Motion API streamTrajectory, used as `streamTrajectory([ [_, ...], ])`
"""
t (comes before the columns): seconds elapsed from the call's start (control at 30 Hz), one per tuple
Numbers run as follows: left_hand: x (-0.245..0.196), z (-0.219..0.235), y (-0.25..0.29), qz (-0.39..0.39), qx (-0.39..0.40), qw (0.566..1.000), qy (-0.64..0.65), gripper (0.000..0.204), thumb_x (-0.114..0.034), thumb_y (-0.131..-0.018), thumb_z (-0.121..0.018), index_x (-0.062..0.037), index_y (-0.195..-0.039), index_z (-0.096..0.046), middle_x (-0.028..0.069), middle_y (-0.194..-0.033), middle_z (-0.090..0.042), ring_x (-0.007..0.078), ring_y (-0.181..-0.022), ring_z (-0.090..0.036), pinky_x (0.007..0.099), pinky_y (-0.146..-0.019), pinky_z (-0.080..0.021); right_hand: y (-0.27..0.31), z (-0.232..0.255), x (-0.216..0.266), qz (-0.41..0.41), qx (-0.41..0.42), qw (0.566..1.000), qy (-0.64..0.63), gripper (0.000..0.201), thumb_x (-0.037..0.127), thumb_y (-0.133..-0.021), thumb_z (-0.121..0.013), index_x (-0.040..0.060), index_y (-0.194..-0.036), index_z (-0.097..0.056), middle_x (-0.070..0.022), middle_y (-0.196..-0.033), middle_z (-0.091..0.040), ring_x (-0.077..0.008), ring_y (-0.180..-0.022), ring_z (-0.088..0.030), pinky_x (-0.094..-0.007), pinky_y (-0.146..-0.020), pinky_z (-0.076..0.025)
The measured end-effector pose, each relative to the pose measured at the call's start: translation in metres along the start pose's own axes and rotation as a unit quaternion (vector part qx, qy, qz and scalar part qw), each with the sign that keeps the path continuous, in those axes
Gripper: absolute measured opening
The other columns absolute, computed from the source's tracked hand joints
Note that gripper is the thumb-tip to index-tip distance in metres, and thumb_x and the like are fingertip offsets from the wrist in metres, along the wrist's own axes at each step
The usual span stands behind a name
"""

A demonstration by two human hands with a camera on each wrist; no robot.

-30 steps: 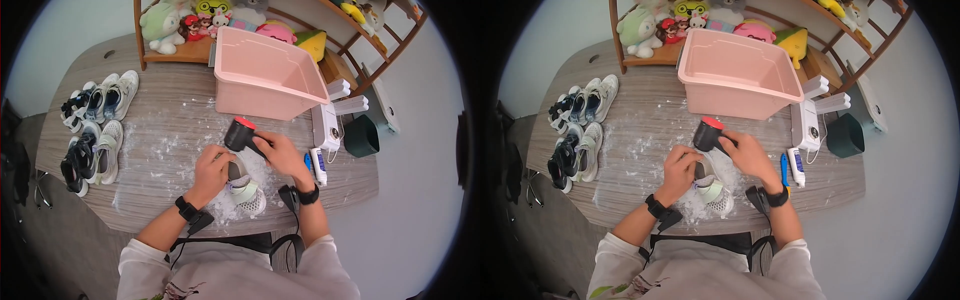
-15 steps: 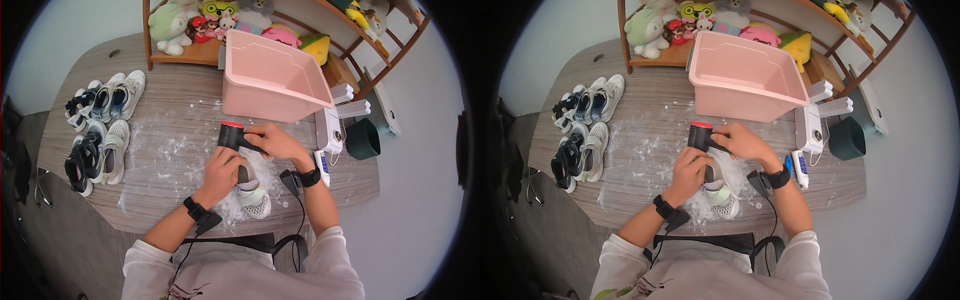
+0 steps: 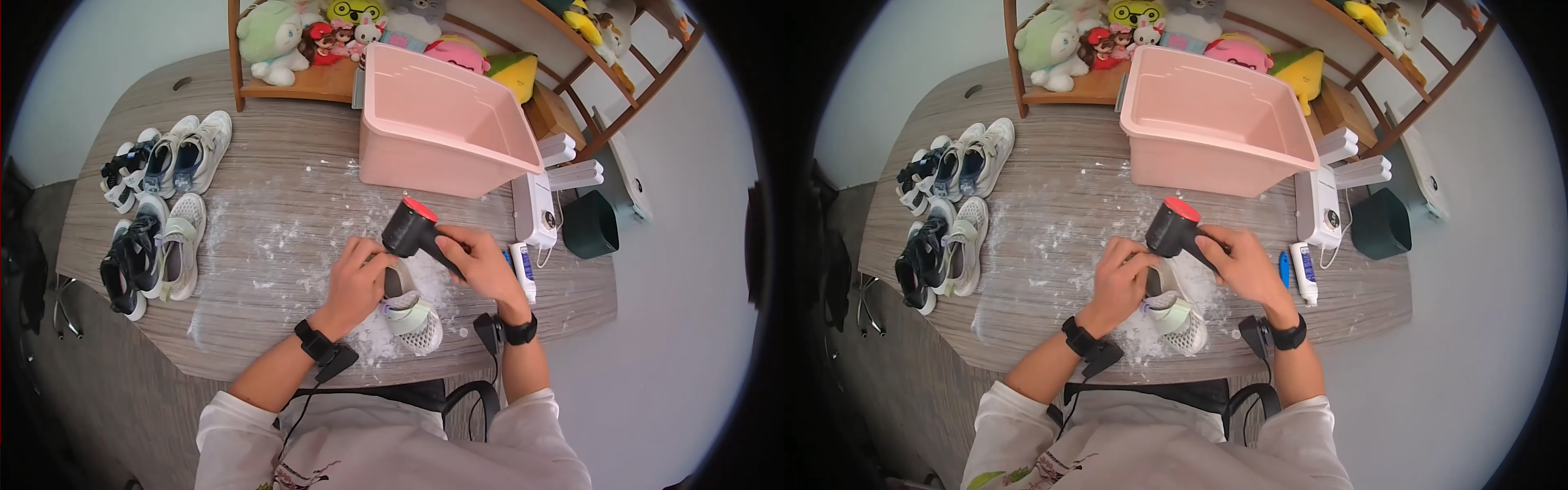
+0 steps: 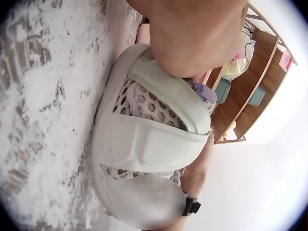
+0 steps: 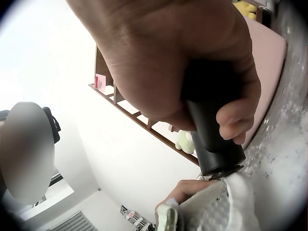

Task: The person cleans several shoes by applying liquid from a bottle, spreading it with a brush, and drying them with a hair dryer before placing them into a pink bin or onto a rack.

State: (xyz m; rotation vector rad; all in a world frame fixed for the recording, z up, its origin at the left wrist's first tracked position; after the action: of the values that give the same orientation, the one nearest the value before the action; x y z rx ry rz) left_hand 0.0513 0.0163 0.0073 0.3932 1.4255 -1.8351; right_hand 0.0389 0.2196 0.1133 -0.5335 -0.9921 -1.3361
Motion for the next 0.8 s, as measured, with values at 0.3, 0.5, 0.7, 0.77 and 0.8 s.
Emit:
streamTrajectory([
  [0.3,0.000,-0.001,0.001,0.009,0.004,1.000,-0.006,0.024,0.013,-0.073,-0.064,-0.0040,-0.088,-0.070,0.0089,-0.089,-0.060,0.0285,-0.084,-0.057,0.0376,-0.069,-0.047,0.086,0.005,-0.041,-0.069,-0.066,0.992,-0.080,0.036,0.019,-0.101,-0.059,-0.0008,-0.131,-0.064,0.0006,-0.068,-0.057,-0.0056,-0.054,-0.053,-0.0228,-0.048,-0.042],
  [0.5,-0.004,-0.001,0.000,0.023,0.001,1.000,0.010,0.024,0.014,-0.073,-0.063,-0.0028,-0.089,-0.069,0.0099,-0.090,-0.059,0.0282,-0.085,-0.057,0.0378,-0.071,-0.047,0.101,0.015,-0.048,-0.076,-0.050,0.988,-0.123,0.035,0.018,-0.101,-0.059,-0.0005,-0.130,-0.065,0.0008,-0.067,-0.057,-0.0057,-0.053,-0.052,-0.0225,-0.048,-0.040],
  [0.7,-0.004,0.001,0.000,-0.002,0.006,0.999,-0.032,0.023,0.012,-0.074,-0.064,-0.0048,-0.088,-0.070,0.0080,-0.088,-0.057,0.0287,-0.086,-0.056,0.0390,-0.068,-0.048,0.085,-0.014,-0.048,-0.042,-0.098,0.981,-0.163,0.038,0.019,-0.101,-0.061,-0.0015,-0.133,-0.061,0.0009,-0.068,-0.056,-0.0046,-0.053,-0.050,-0.0223,-0.047,-0.039],
  [0.77,-0.005,0.001,0.000,0.009,0.006,1.000,-0.029,0.023,0.013,-0.074,-0.064,-0.0047,-0.088,-0.070,0.0082,-0.087,-0.057,0.0291,-0.084,-0.055,0.0393,-0.070,-0.047,0.093,-0.012,-0.045,-0.051,-0.097,0.982,-0.156,0.038,0.019,-0.101,-0.061,-0.0012,-0.133,-0.061,0.0006,-0.070,-0.057,-0.0046,-0.053,-0.050,-0.0219,-0.048,-0.039],
  [0.8,-0.006,0.001,0.001,0.008,0.006,1.000,-0.028,0.023,0.013,-0.074,-0.064,-0.0047,-0.088,-0.070,0.0082,-0.087,-0.057,0.0291,-0.084,-0.055,0.0393,-0.070,-0.047,0.098,-0.010,-0.043,-0.060,-0.092,0.983,-0.146,0.038,0.019,-0.101,-0.061,-0.0009,-0.133,-0.061,0.0003,-0.072,-0.058,-0.0046,-0.054,-0.051,-0.0216,-0.048,-0.040],
])
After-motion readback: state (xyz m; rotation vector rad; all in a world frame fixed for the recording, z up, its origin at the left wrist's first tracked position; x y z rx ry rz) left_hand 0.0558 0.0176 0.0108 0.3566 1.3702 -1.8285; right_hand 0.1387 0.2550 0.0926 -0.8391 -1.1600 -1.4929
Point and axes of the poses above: each hand's wrist, its own y-axis away from the middle knuckle, its own z-axis out of the back of the hand, x = y × z, the point moved 1 cm from there along -y, towards the middle knuckle
